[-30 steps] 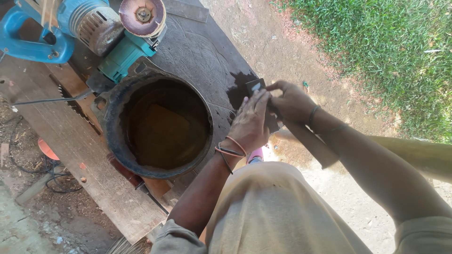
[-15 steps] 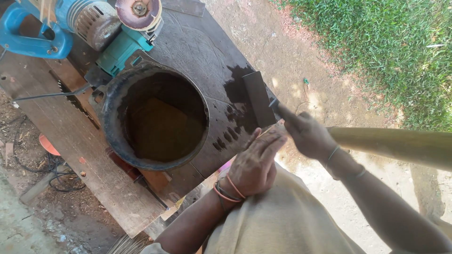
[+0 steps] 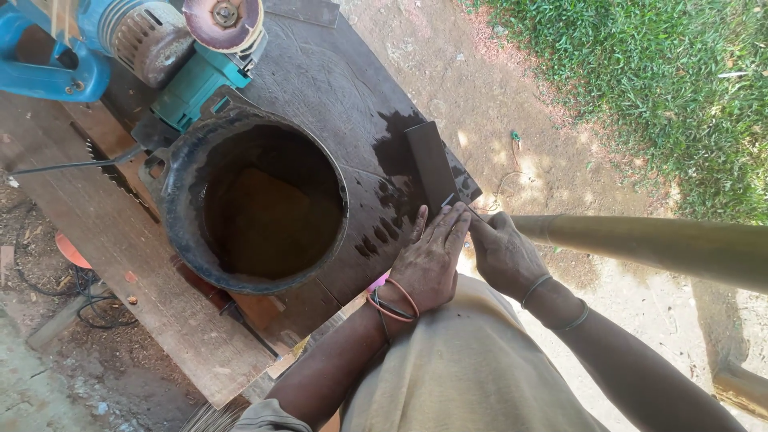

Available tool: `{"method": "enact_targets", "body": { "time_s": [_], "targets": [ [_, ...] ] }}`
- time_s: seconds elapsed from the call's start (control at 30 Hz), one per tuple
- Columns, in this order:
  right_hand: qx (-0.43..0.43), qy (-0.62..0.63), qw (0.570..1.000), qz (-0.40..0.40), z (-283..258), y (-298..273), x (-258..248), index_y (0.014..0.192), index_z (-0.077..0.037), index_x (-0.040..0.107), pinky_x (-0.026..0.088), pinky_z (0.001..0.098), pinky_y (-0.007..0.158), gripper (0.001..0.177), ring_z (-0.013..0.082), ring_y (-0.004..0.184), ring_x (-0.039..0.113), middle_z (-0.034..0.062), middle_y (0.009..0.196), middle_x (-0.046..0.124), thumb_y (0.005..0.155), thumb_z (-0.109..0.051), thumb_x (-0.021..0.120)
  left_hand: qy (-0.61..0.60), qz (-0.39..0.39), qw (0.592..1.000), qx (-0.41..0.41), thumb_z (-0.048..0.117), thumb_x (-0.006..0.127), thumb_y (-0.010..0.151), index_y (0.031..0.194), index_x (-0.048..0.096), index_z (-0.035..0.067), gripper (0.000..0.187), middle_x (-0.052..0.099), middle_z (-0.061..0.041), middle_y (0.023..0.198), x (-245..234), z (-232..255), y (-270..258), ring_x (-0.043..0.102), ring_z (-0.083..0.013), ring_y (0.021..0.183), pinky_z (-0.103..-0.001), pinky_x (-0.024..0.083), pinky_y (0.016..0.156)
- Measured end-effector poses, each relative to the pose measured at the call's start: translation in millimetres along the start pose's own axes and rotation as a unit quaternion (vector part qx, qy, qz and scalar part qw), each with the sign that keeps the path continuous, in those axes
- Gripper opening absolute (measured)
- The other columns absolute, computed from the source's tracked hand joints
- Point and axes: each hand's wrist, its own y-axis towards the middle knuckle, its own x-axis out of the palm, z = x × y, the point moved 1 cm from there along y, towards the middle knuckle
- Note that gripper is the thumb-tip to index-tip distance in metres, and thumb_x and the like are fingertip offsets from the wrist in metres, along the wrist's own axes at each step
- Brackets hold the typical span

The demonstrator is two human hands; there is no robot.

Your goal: The person is sharpening a metal chisel using a wet whetstone and occasionally rinsing it in a bucket of water.

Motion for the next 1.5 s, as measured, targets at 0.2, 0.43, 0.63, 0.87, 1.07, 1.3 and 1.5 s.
{"method": "enact_targets", "body": {
  "time_s": [0.2,0.43,0.63,0.87,1.07,1.3,1.5],
  "targets": [
    [0.004,0.001,1.000,0.019,-6,27,-8,0.137,-0.017,0.058,0.055,0.0530,0.067,0.036,0.0429,0.077,0.066,0.0224,0.096,0.062,0.101,-0.021,0.052,0.013,0.010,1.000,-0.016,0.008,0.054,0.081,0.154,0.030,-0.007,0.079,0.030,-0.027,0.162,-4,-15,16,0.026,-0.0367,0.154,-0.060,0.003,0.125],
    [0.011,-0.029,1.000,0.001,5,52,-4,0.121,-0.016,0.063,0.055,0.0551,0.072,0.023,0.0447,0.080,0.066,0.0225,0.099,0.060,0.099,-0.019,0.057,-0.012,0.026,0.999,-0.031,0.009,0.061,0.083,0.155,0.030,-0.004,0.080,0.032,-0.022,0.163,-24,-24,30,0.026,-0.0341,0.155,-0.063,0.003,0.125],
    [0.020,-0.012,1.000,-0.003,-3,73,-13,0.127,-0.017,0.060,0.057,0.0528,0.074,0.034,0.0437,0.083,0.067,0.0219,0.100,0.060,0.093,-0.020,0.060,-0.025,0.035,0.998,-0.044,0.008,0.068,0.080,0.155,0.030,-0.003,0.085,0.032,-0.021,0.162,-27,-37,44,0.026,-0.0332,0.155,-0.063,0.004,0.124],
    [0.014,0.037,0.999,0.006,-7,103,-19,0.148,-0.026,0.051,0.054,0.0514,0.081,0.053,0.0435,0.090,0.065,0.0234,0.099,0.062,0.096,-0.022,0.059,-0.032,0.094,0.993,-0.056,0.004,0.065,0.075,0.154,0.033,-0.001,0.085,0.037,-0.019,0.162,-34,-49,61,0.028,-0.0343,0.155,-0.061,0.010,0.126],
    [-0.091,0.091,0.983,0.134,-28,85,-50,0.152,-0.009,0.047,0.053,0.0497,0.079,0.056,0.0430,0.090,0.064,0.0238,0.101,0.064,0.098,-0.014,0.061,-0.236,0.314,0.919,-0.023,0.009,0.062,0.095,0.150,0.041,-0.004,0.060,0.052,-0.024,0.148,-86,-5,24,0.053,-0.0347,0.139,-0.047,0.044,0.120],
    [-0.238,0.155,0.938,0.198,-64,-4,-86,0.133,0.003,0.054,0.055,0.0374,0.069,0.045,0.0289,0.081,0.070,0.0164,0.098,0.066,0.090,-0.003,0.069,-0.779,0.208,0.591,-0.039,0.015,0.062,0.104,0.139,0.050,-0.004,0.042,0.068,-0.017,0.120,-96,10,-17,0.066,-0.0231,0.110,-0.039,0.053,0.099],
    [-0.274,0.171,0.922,0.213,-72,-24,-88,0.131,0.002,0.054,0.058,0.0355,0.075,0.045,0.0282,0.088,0.072,0.0180,0.106,0.068,0.089,-0.001,0.070,-0.787,0.164,0.592,-0.047,0.014,0.068,0.102,0.140,0.050,-0.006,0.048,0.068,-0.014,0.117,-102,42,-29,0.064,-0.0185,0.113,-0.034,0.048,0.106]
  ]
}}
